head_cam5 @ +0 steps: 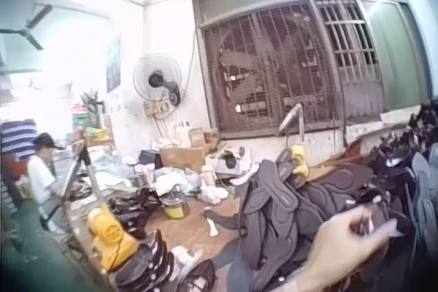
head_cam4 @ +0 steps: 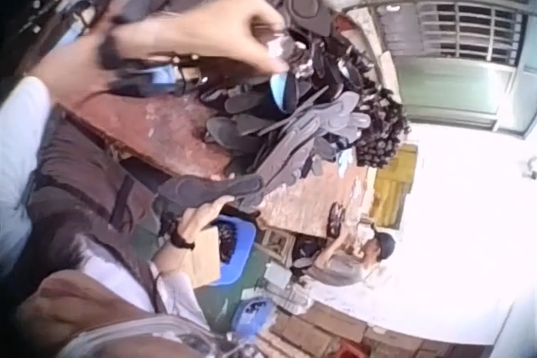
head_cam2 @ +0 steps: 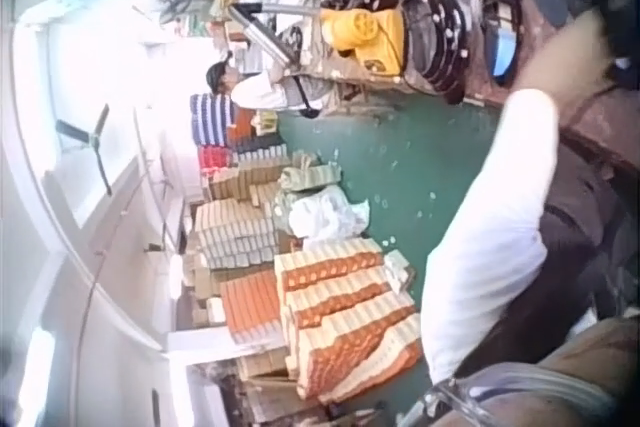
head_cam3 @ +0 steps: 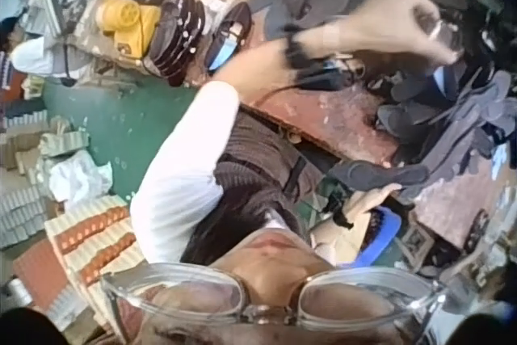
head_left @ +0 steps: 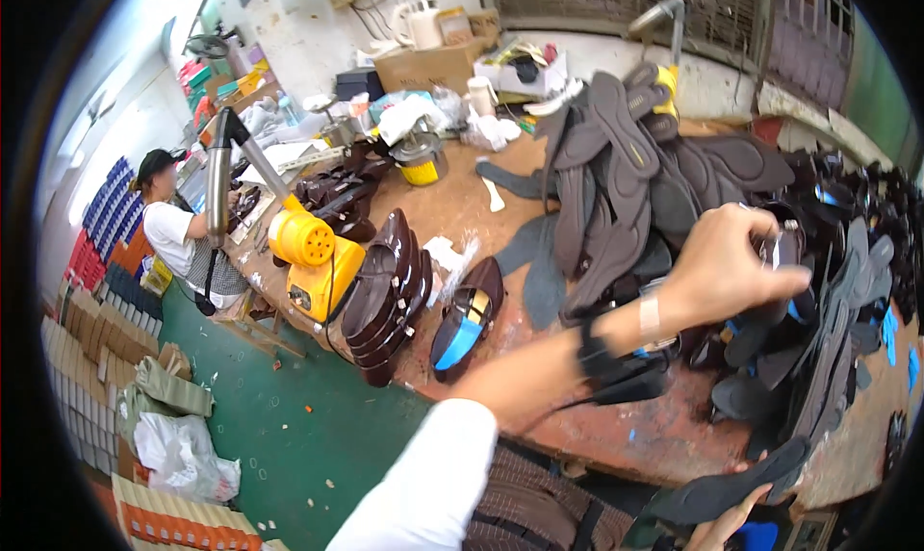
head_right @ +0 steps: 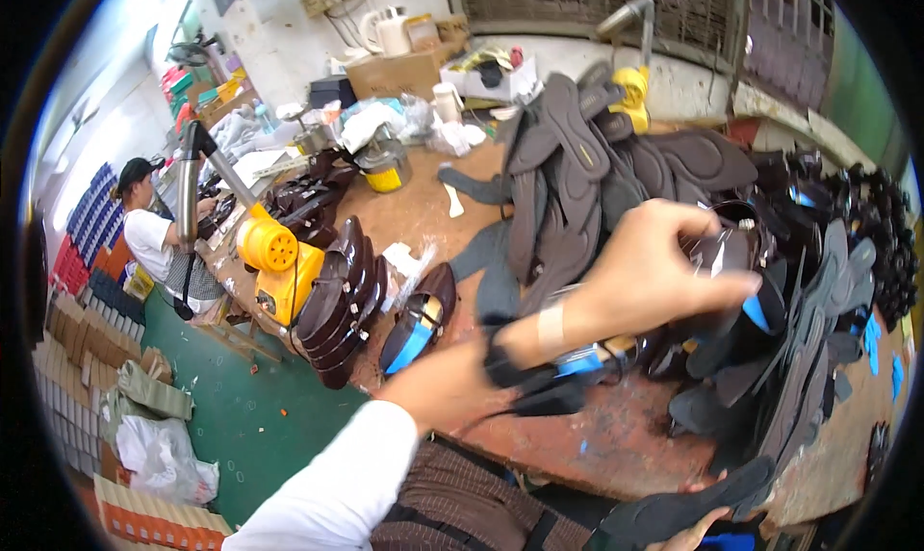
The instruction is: Inserting insoles into shoes and organizing them on a factory workbench.
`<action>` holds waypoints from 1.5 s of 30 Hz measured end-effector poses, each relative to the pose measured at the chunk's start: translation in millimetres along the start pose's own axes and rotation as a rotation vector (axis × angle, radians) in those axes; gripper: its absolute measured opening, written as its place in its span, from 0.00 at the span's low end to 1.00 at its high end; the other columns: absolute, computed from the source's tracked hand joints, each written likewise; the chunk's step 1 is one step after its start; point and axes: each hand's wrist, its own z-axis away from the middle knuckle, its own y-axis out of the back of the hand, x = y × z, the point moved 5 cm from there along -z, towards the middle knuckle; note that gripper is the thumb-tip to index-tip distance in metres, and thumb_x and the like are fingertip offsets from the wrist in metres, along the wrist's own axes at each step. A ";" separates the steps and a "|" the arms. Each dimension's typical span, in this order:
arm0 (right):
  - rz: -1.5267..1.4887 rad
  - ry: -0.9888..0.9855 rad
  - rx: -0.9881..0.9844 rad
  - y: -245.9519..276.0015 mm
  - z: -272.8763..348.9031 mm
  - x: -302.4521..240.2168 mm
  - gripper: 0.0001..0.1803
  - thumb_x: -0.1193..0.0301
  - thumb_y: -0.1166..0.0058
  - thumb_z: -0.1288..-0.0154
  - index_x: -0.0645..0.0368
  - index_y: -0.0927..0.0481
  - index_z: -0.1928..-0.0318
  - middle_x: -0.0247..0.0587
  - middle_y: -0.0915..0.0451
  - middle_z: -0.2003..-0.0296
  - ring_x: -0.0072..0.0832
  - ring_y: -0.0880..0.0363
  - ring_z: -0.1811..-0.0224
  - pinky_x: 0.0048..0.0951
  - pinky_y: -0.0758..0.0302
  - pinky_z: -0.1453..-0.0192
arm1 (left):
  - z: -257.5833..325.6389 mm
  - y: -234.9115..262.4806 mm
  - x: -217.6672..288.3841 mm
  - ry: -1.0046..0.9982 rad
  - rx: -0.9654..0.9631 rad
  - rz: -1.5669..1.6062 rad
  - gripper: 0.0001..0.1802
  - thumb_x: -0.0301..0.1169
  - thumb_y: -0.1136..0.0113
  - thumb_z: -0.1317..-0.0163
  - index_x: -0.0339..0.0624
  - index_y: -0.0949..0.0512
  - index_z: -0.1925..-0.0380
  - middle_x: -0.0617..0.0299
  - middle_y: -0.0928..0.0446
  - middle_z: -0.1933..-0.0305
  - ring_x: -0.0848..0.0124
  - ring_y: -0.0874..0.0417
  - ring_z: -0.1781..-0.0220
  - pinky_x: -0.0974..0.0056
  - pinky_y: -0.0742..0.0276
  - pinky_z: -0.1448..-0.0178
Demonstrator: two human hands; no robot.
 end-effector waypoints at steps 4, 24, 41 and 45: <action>0.043 0.059 -0.261 1.4 -21.2 0.9 0.39 0.41 0.62 0.24 0.54 0.42 0.25 0.28 0.23 0.59 0.18 0.27 0.58 0.20 0.28 0.55 | 122.4 40.7 25.1 -0.119 -0.346 -0.053 0.14 0.34 0.21 0.55 0.40 0.19 0.78 0.61 0.29 0.78 0.63 0.29 0.76 0.61 0.33 0.71; 1.172 0.758 -1.179 -167.7 59.2 127.2 0.13 0.73 0.38 0.55 0.55 0.12 0.64 0.33 0.17 0.54 0.31 0.25 0.52 0.34 0.32 0.42 | 341.7 102.9 -144.5 0.246 -0.089 -0.256 0.67 0.51 0.21 0.54 0.43 0.57 0.25 0.34 0.45 0.26 0.40 0.39 0.26 0.43 0.42 0.24; 1.173 0.521 -1.431 -199.3 76.8 175.0 0.17 0.73 0.44 0.46 0.62 0.15 0.55 0.41 0.24 0.53 0.37 0.26 0.46 0.39 0.30 0.36 | 346.9 105.8 -153.0 0.218 -0.059 -0.131 0.72 0.55 0.22 0.53 0.50 0.68 0.24 0.30 0.46 0.27 0.40 0.37 0.28 0.43 0.37 0.27; 1.026 0.606 -1.604 -203.6 86.5 182.7 0.23 0.73 0.52 0.36 0.63 0.23 0.40 0.48 0.26 0.39 0.39 0.29 0.33 0.40 0.33 0.29 | 349.1 110.3 -156.0 0.232 -0.100 -0.169 0.63 0.62 0.29 0.50 0.49 0.55 0.23 0.31 0.42 0.28 0.38 0.37 0.28 0.42 0.41 0.25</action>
